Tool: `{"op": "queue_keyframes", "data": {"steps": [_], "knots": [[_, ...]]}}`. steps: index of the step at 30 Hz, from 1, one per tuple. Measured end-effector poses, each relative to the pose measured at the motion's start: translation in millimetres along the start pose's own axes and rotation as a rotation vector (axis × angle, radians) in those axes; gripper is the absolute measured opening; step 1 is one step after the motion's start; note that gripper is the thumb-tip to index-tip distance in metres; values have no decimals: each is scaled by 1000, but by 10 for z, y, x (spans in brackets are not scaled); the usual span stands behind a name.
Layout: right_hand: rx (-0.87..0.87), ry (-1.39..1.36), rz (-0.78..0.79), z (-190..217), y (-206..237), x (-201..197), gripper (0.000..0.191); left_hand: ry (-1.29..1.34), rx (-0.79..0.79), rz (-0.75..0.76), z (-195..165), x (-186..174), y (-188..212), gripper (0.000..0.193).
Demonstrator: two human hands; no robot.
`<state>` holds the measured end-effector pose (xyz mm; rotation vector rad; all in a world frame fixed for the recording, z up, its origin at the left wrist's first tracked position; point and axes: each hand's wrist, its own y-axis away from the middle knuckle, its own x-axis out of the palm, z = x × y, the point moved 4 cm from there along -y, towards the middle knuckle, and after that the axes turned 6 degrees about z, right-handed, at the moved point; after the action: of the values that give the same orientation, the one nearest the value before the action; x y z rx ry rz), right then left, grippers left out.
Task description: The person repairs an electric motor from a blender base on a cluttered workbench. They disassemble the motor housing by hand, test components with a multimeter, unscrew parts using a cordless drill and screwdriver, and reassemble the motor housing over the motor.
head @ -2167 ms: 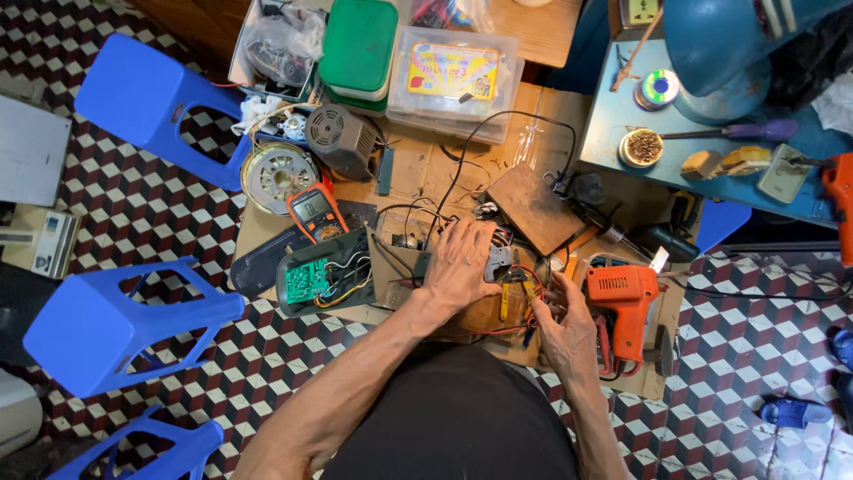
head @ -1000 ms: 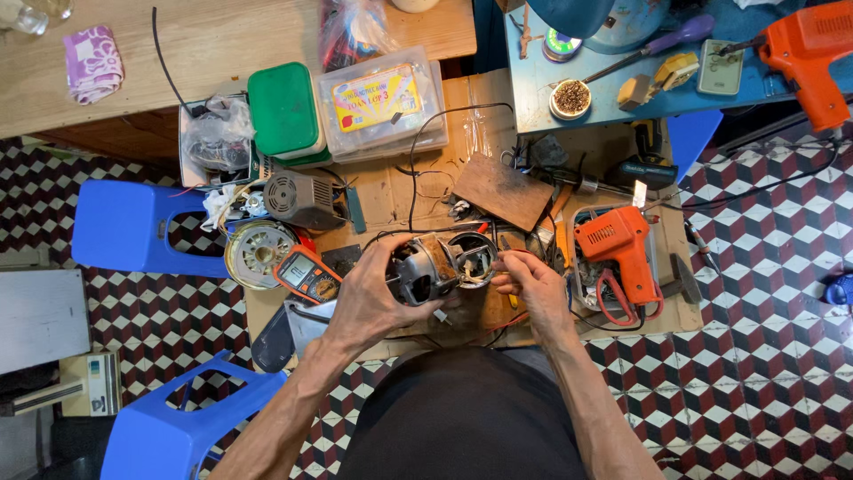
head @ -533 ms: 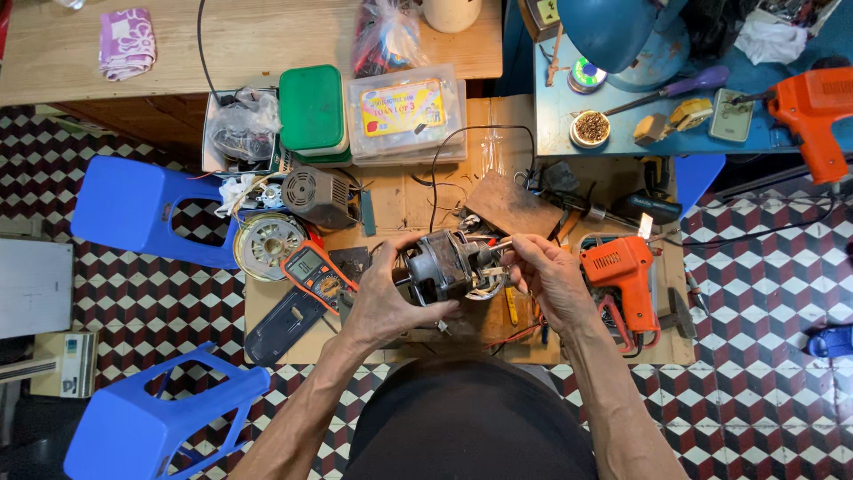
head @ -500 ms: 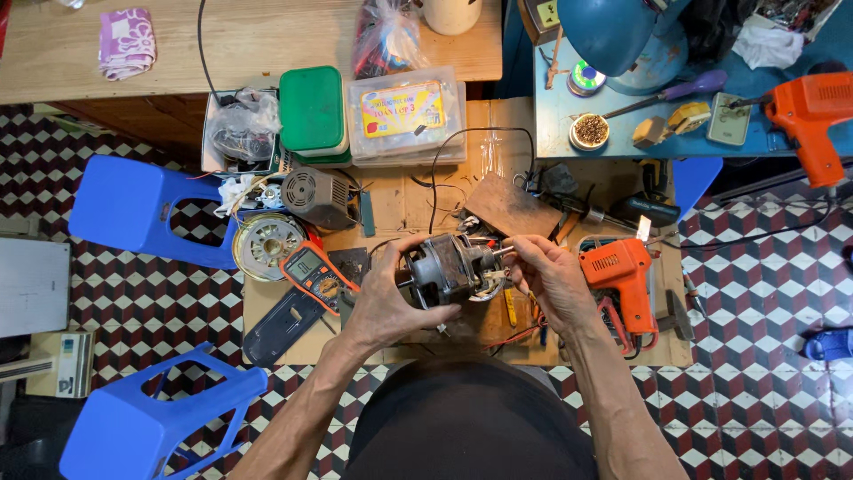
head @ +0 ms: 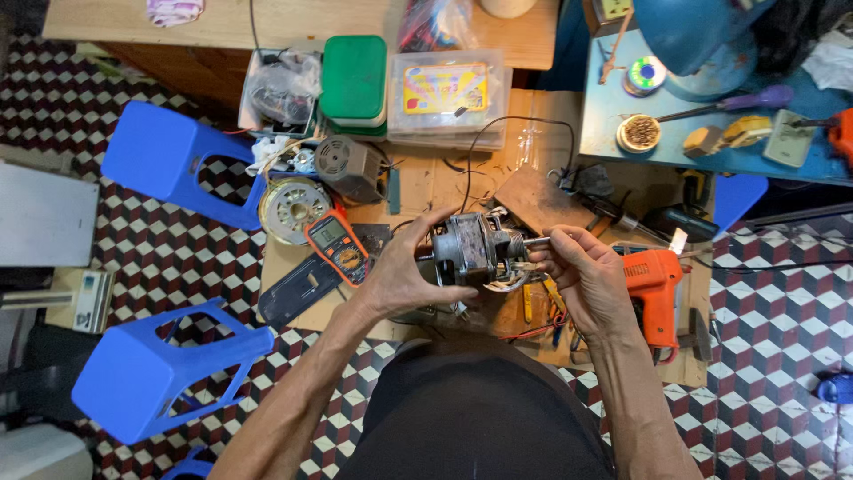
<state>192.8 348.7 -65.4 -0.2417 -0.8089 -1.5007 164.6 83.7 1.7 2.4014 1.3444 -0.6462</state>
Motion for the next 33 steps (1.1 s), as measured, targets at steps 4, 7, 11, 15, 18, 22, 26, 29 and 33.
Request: {"op": "queue_keyframes", "data": {"steps": [4, 7, 11, 15, 18, 22, 26, 29, 33], "knots": [[-6, -63, 64, -108, -106, 222, 14, 75, -145, 91, 95, -305, 55, 109], [21, -68, 113, -118, -169, 362, 14, 95, -188, 113, 31, -471, 125, 103], [42, 6, 171, -113, -161, 541, 15, 49, -241, 87, -121, -532, 286, 100], [52, 238, 195, 0, -109, 648, 19, -27, -330, -22, -269, -467, 435, 96], [-47, 656, 291, 167, -83, 676, 20, 0, -304, -71, -343, -445, 511, 94], [1, 769, 307, 209, -60, 583, 22, 22, -267, -85, -356, -361, 575, 91], [22, 729, 295, 174, -68, 533, 26, 29, -186, -118, -337, -325, 573, 93], [20, 781, 272, 182, -72, 536, 29, -13, -201, -107, -311, -308, 569, 97], [46, 828, 253, 220, -77, 562, 32, 5, -269, -90, -270, -277, 561, 99]]}}
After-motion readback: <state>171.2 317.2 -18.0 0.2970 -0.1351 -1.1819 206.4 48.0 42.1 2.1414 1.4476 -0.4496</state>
